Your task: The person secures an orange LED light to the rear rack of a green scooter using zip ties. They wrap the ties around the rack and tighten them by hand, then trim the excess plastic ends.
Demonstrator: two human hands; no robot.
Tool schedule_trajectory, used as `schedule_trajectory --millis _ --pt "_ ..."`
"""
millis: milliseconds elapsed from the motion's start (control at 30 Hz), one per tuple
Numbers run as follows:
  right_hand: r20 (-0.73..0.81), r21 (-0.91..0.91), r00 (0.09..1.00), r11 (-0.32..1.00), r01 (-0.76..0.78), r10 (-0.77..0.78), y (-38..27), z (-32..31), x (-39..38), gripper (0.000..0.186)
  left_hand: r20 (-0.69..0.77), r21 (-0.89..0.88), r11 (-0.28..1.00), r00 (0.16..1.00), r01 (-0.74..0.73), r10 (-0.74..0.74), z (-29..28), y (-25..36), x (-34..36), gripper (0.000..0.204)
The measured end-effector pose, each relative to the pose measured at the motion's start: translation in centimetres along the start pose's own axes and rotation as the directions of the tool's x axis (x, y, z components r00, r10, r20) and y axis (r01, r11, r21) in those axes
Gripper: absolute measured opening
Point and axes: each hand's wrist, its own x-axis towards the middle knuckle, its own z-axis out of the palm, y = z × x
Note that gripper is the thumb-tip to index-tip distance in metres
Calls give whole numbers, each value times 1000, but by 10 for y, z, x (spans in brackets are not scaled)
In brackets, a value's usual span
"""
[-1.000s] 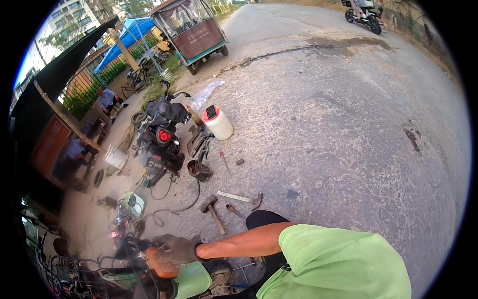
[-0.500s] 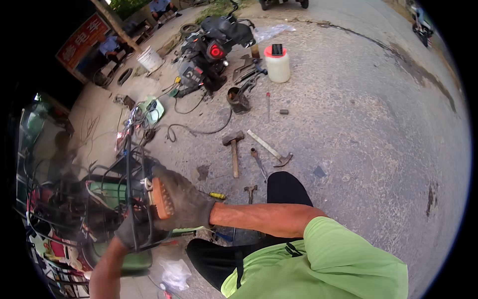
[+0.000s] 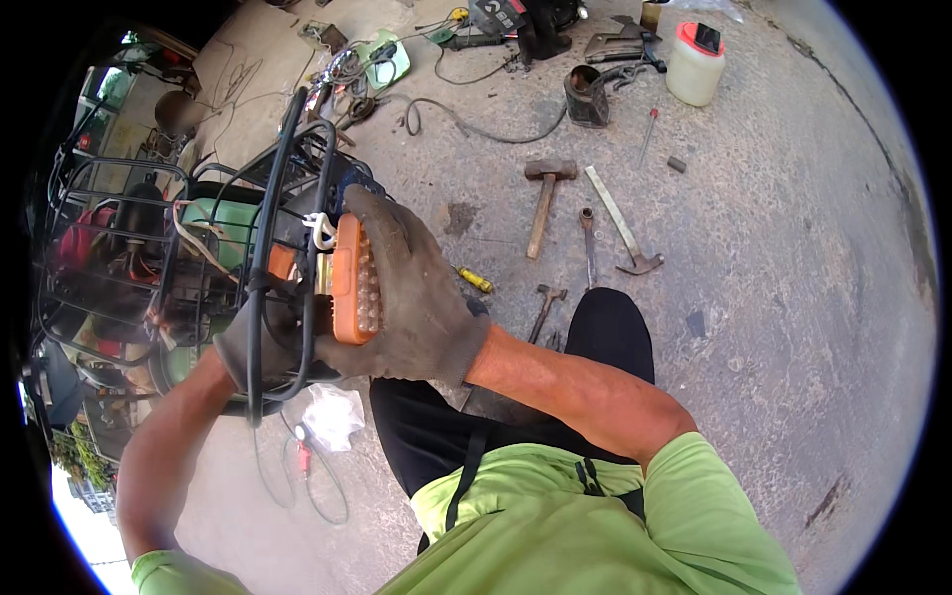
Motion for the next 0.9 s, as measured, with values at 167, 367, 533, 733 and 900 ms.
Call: schedule_trajectory --millis 167,367,533,733,900 --pt "63 -5 997 999 -34 34 -9 8 0 119 -103 49 997 993 -60 65 1 -5 -15 25" --pt "145 -23 987 997 -69 72 -11 -7 1 125 -78 -28 999 997 -16 14 -3 -4 -4 26" --pt "307 -67 936 985 -157 170 -21 -25 3 131 -137 77 951 942 -299 308 -8 -18 -6 31" --pt "327 -109 923 979 -175 201 -22 -29 3 132 -137 -415 908 982 65 -133 -17 2 -8 28" --pt "333 -161 913 968 -193 237 -25 -29 2 133 -189 -315 947 973 67 -132 -13 3 -8 29"
